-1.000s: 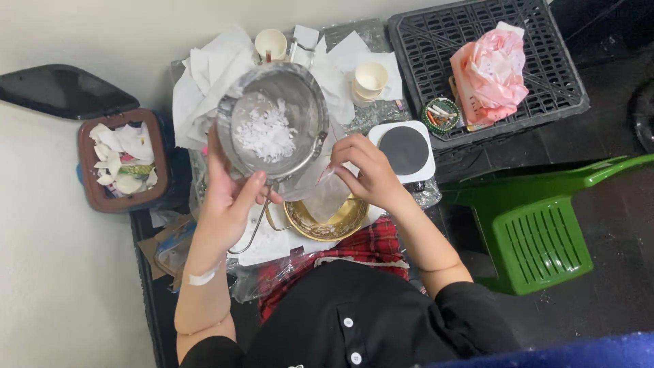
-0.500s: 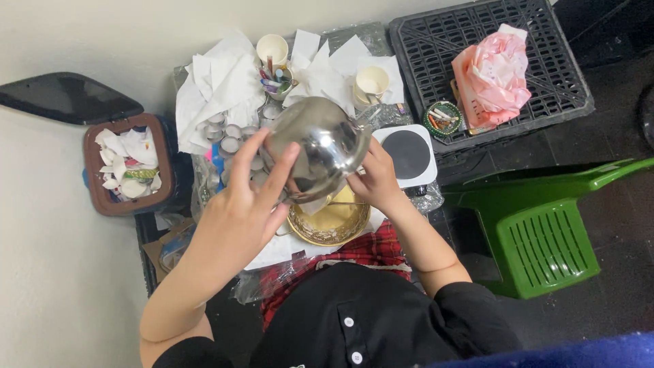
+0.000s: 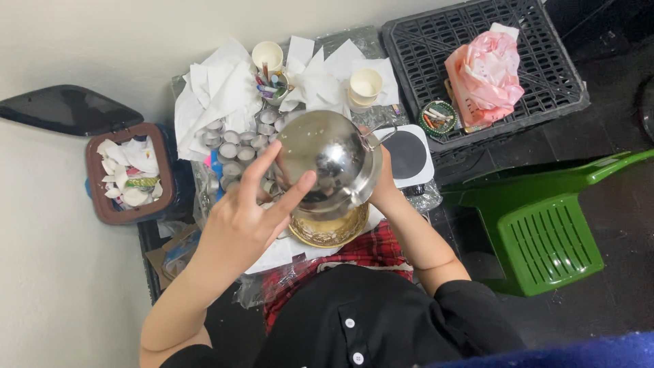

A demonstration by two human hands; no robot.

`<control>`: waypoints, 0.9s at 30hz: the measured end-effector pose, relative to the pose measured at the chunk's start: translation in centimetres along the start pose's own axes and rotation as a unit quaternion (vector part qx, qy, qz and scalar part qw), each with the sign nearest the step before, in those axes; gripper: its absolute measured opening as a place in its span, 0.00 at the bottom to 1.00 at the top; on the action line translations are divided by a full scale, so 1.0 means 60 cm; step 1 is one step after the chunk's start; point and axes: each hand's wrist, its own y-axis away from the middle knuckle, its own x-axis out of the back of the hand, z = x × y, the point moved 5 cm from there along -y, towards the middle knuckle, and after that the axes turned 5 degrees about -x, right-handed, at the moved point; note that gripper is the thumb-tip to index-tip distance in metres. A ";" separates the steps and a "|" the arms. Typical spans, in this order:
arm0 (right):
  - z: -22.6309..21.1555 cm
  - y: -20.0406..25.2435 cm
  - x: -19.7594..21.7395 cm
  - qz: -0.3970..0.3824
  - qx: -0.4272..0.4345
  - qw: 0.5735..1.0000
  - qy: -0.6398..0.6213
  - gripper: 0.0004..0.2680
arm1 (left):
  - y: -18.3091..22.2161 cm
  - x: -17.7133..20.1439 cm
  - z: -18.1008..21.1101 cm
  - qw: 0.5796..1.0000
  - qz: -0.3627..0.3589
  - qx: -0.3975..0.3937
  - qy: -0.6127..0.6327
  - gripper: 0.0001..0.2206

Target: The recorder mixes various ingredients, including wax and powder, into a bowl for candle making.

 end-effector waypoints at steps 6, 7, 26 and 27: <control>-0.052 -0.020 0.012 0.044 0.082 0.996 -0.015 0.18 | 0.011 -0.017 -0.037 0.995 -0.036 0.060 0.076 0.40; -0.048 -0.018 0.009 0.045 0.079 0.996 -0.016 0.18 | 0.015 -0.022 -0.044 0.995 -0.039 0.060 0.076 0.40; -0.078 -0.056 0.025 -0.002 0.038 0.997 -0.069 0.08 | 0.111 -0.080 -0.100 0.779 0.271 0.245 0.509 0.31; -0.079 -0.062 0.027 -0.002 0.034 0.997 -0.067 0.08 | 0.140 -0.111 -0.118 0.698 0.274 0.309 0.586 0.27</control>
